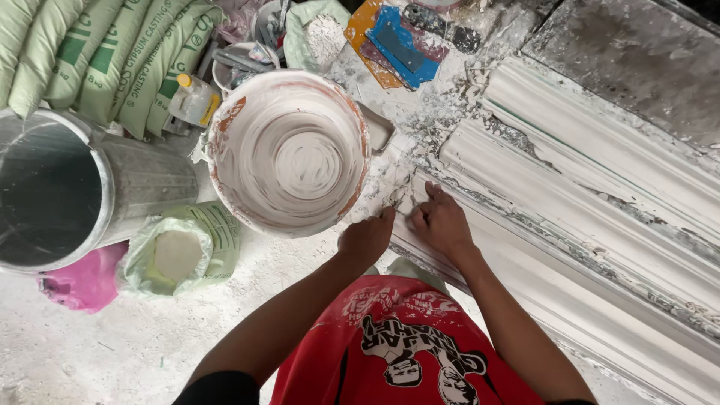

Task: The person applies white compound to long white moldings using a blue plastic scraper, then smooths and cleans the surface with a cloth and a small metal tool. The person works on multiple moldings laid on a workbench, repeatedly applying and smoothing the compound.

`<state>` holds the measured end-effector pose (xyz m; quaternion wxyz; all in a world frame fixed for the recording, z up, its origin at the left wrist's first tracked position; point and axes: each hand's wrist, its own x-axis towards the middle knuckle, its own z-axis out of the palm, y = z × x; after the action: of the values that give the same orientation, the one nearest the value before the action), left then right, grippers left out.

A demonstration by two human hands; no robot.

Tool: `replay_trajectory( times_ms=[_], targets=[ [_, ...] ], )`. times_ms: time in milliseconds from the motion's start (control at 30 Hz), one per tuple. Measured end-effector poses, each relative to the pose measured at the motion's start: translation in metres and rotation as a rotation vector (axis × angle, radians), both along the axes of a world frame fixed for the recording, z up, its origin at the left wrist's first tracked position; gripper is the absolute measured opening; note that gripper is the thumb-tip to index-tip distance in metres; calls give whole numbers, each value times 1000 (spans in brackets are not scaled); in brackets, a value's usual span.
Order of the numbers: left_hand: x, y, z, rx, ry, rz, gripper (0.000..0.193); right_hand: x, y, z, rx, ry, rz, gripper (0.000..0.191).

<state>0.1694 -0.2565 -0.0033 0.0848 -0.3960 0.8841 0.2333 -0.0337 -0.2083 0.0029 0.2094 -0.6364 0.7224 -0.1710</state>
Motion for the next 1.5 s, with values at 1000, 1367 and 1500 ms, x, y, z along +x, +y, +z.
replay_trajectory(
  times_ms=[1000, 1367, 1500],
  targets=[
    [-24, -30, 6, 15, 4, 3, 33, -5, -3, 5, -7, 25, 14, 21],
    [-40, -50, 25, 22, -83, -109, 19, -9, -2, 4, -84, -77, -5, 19],
    [-47, -63, 30, 164, -184, -151, 21, -10, -2, 6, -108, -128, -11, 21]
  ],
)
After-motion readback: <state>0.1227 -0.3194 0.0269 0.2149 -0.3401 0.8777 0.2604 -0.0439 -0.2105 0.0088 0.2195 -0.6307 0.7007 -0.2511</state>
